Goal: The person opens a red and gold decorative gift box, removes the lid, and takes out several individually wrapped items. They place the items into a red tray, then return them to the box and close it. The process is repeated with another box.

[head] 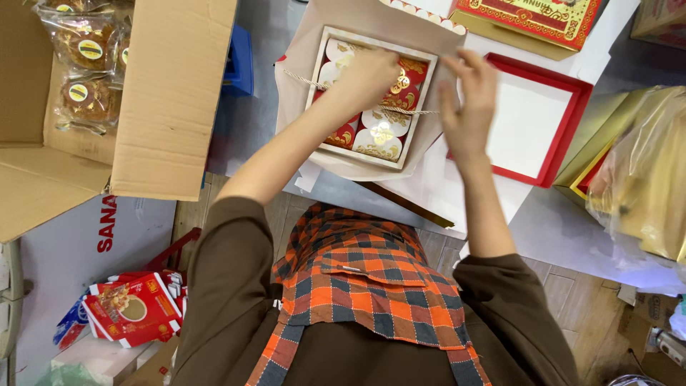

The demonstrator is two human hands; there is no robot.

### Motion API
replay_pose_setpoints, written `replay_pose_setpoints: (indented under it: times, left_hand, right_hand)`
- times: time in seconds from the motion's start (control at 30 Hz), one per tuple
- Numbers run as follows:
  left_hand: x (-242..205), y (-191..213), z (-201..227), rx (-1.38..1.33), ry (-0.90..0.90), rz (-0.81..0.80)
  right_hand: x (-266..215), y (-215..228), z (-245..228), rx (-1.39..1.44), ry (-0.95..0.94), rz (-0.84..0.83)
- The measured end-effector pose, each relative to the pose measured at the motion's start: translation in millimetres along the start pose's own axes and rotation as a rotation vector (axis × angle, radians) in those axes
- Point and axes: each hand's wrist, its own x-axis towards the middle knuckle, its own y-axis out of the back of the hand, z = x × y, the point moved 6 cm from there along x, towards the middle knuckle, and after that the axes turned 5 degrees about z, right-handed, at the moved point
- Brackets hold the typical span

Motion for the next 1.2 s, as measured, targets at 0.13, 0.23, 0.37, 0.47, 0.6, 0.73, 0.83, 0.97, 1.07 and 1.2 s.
replay_pose_setpoints:
  times: [0.13, 0.23, 0.37, 0.47, 0.6, 0.73, 0.83, 0.97, 1.07, 1.2]
  left_hand:
    - [39, -75, 17, 0.122, -0.042, -0.013]
    - [49, -102, 10, 0.171, 0.015, -0.106]
    - [43, -87, 3, 0.067, -0.058, -0.223]
    - [36, -50, 3, 0.056, -0.109, -0.166]
    - [26, -13, -2, -0.055, -0.116, -0.114]
    - [18, 7, -13, -0.162, -0.091, 0.009]
    - [13, 8, -9, -0.189, -0.094, 0.051]
    - [9, 7, -9, -0.223, -0.077, 0.089]
    - [5, 5, -8, -0.193, -0.070, 0.105]
    - [2, 7, -8, -0.189, -0.068, 0.150]
  right_hand:
    - [-6, -28, -8, -0.041, -0.042, -0.049]
    - [-13, -25, -3, -0.108, -0.077, -0.035]
    - [-15, -20, 3, -0.087, -0.113, -0.021]
    - [-14, -24, 0, -0.129, -0.101, -0.017]
    - [-11, -28, 5, -0.161, -0.139, -0.027]
    - [-14, -38, 1, -0.361, 0.036, -0.141]
    - [-22, -55, 12, -0.564, 0.084, -0.323]
    - [-32, -73, 39, -0.805, 0.168, -0.453]
    - [-30, -85, 47, -0.942, 0.261, -0.443]
    - [-26, -101, 51, -1.086, 0.206, -0.682]
